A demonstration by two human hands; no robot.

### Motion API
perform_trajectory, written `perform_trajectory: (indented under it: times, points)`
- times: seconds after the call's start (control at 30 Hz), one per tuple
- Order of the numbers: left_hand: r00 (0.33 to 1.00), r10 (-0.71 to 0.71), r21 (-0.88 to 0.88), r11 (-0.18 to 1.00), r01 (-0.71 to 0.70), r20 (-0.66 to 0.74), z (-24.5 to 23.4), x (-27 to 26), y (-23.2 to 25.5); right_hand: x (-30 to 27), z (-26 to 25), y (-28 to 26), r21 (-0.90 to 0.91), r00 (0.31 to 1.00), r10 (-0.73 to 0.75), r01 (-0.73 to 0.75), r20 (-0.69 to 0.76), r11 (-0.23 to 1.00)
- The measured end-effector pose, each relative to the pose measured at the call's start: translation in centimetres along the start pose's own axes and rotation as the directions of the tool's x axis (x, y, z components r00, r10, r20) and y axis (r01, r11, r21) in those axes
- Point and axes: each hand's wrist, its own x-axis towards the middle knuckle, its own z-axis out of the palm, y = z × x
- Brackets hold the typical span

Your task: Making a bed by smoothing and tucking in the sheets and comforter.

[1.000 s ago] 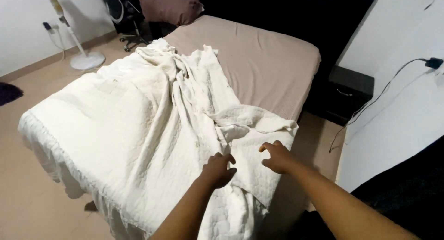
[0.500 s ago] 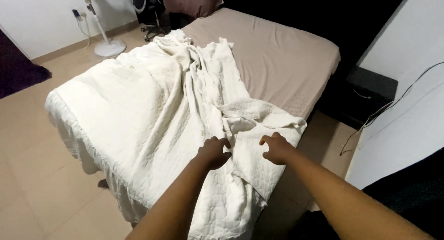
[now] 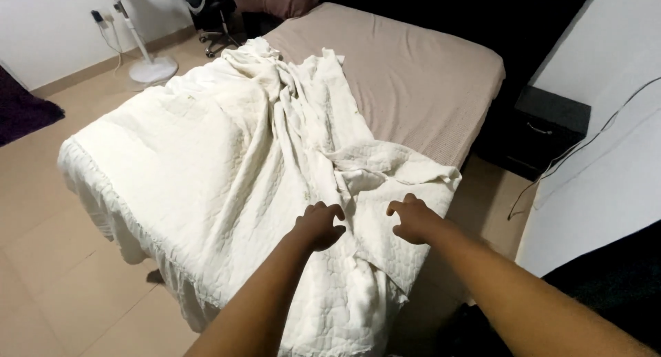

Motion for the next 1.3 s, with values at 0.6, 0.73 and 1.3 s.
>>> perform_trajectory:
  times: [0.6,0.73,1.3]
  points:
    - [0.969,-0.239,-0.02,0.971,0.239,-0.058,-0.9,9.7,1.4,12.2,-5.8,4.6,-0.253,0.968,-0.239,0.252,0.08,0.934]
    - [0.95,-0.3,-0.022,0.954,0.3,-0.089,-2.0,13.2,3.9,16.7,-7.6,7.0,-0.278,0.944,-0.314,0.33,0.103,0.902]
    - [0.912,-0.392,-0.043,0.92,0.389,-0.121,-2.2,18.1,8.2,21.5,-11.2,11.5,-0.32,0.886,-0.454,0.459,0.095,0.829]
